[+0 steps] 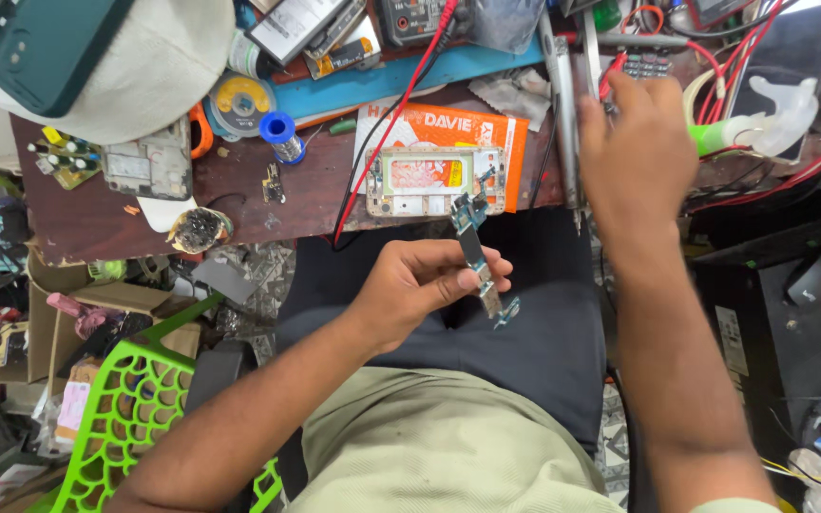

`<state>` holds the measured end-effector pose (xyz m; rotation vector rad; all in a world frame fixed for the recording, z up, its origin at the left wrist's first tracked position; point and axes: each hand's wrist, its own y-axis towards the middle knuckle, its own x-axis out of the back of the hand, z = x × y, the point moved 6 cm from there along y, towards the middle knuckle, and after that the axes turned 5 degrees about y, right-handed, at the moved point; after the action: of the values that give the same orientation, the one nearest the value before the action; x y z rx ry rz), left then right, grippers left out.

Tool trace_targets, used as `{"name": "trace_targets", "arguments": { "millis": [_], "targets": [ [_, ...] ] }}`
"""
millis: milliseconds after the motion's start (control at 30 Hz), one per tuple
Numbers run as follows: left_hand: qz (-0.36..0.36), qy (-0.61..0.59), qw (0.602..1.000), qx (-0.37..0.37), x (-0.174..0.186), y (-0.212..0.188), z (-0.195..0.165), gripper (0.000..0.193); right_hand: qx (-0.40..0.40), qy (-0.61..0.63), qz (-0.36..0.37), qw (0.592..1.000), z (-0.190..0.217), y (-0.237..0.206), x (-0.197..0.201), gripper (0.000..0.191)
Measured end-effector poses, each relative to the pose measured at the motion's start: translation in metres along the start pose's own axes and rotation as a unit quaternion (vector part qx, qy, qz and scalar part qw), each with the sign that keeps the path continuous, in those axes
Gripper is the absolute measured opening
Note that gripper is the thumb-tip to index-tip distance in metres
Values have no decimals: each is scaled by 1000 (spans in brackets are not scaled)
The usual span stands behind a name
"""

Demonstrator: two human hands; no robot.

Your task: The person uses tweezers to remove a small component from a circuit board, then places the board into a phone chassis. They use a screwdriver to secure the board and connect a ribbon cable. Finally, they pick up a phone screen and a battery, preparing to install them.

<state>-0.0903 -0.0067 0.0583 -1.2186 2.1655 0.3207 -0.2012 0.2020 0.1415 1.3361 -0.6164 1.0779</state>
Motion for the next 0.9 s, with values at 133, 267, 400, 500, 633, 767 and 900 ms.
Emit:
{"name": "trace_targets", "arguments": {
  "millis": [133, 267, 400, 500, 633, 767, 900],
  "targets": [
    [5, -36, 999, -4, 2, -7, -11, 39, -67, -86, 36, 993, -12, 31, -30, 28],
    [21, -71, 997, -20, 5, -16, -14, 45, -28, -123, 5, 992, -2, 34, -24, 24],
    [21, -89, 995, -27, 12, -20, -11, 51, -92, -71, 122, 986, 0, 7, -10, 30],
    [30, -95, 995, -28, 13, -21, -9, 53, -153, -22, 177, 972, 4, -26, 15, 33],
    [24, -102, 994, -23, 18, -25, -6, 53, -249, 96, 195, 944, 2, -64, 54, 25],
    [21, -96, 995, -18, 19, -26, 1, 55, -284, 567, 44, 772, 1, -86, 76, 14],
    [18, -86, 996, -16, 18, -26, 6, 57, -123, 719, -10, 684, 30, -107, 66, 16]
  ]
}}
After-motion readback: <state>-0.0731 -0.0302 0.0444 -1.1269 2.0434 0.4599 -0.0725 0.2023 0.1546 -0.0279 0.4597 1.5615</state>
